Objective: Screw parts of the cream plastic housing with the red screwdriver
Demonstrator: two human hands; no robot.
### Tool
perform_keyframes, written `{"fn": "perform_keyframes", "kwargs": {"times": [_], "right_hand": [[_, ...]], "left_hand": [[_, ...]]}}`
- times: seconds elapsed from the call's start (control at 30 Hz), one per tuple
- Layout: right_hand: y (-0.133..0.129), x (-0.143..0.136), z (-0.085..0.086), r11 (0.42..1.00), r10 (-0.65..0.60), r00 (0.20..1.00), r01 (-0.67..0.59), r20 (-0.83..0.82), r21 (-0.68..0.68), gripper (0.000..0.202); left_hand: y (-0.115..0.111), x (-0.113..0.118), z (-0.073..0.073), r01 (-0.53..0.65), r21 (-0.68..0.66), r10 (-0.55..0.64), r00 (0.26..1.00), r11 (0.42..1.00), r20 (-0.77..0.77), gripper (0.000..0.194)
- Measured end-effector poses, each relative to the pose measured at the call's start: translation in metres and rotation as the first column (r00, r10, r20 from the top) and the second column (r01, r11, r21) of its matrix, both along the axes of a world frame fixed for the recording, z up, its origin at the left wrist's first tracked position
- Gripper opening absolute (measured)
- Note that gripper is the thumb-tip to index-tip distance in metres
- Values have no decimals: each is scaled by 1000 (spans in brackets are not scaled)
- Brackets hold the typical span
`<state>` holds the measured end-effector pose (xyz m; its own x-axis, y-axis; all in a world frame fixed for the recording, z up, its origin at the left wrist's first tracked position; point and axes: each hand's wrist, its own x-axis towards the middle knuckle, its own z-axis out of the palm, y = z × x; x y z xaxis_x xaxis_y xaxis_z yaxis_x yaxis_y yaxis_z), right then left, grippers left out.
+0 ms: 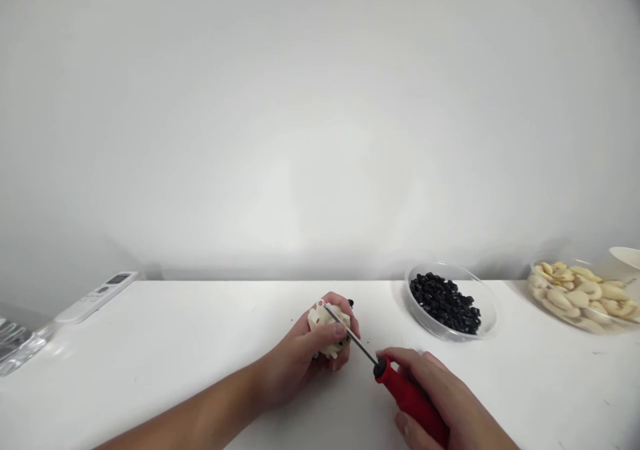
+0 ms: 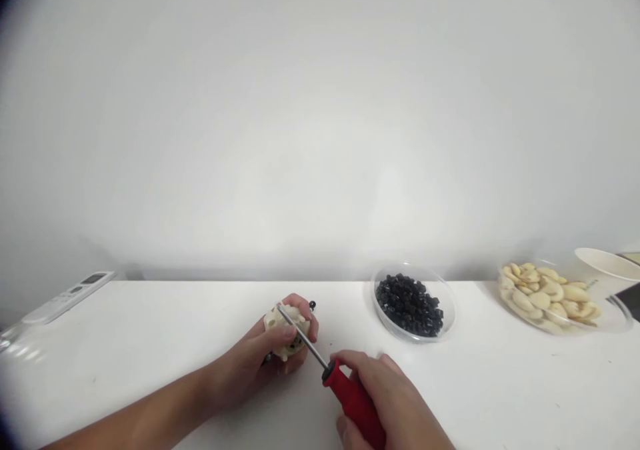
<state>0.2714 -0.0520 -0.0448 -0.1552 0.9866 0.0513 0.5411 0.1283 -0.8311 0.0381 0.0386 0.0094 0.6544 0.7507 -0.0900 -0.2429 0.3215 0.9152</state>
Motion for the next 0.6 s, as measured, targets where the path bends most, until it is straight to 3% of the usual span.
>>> {"fn": "perform_keyframes", "kwargs": {"times": [0.2,0.6], "right_hand": [[2,-1,7,998,49,999,-49,7,25,51],[1,4,37,997,72,985,-75,-158,-10,26]], "left_hand": [[-2,-2,-2,91,178,-64,986,980,-153,32],[-5,0,-1,84,144,-55,980,986,-193,39]]}}
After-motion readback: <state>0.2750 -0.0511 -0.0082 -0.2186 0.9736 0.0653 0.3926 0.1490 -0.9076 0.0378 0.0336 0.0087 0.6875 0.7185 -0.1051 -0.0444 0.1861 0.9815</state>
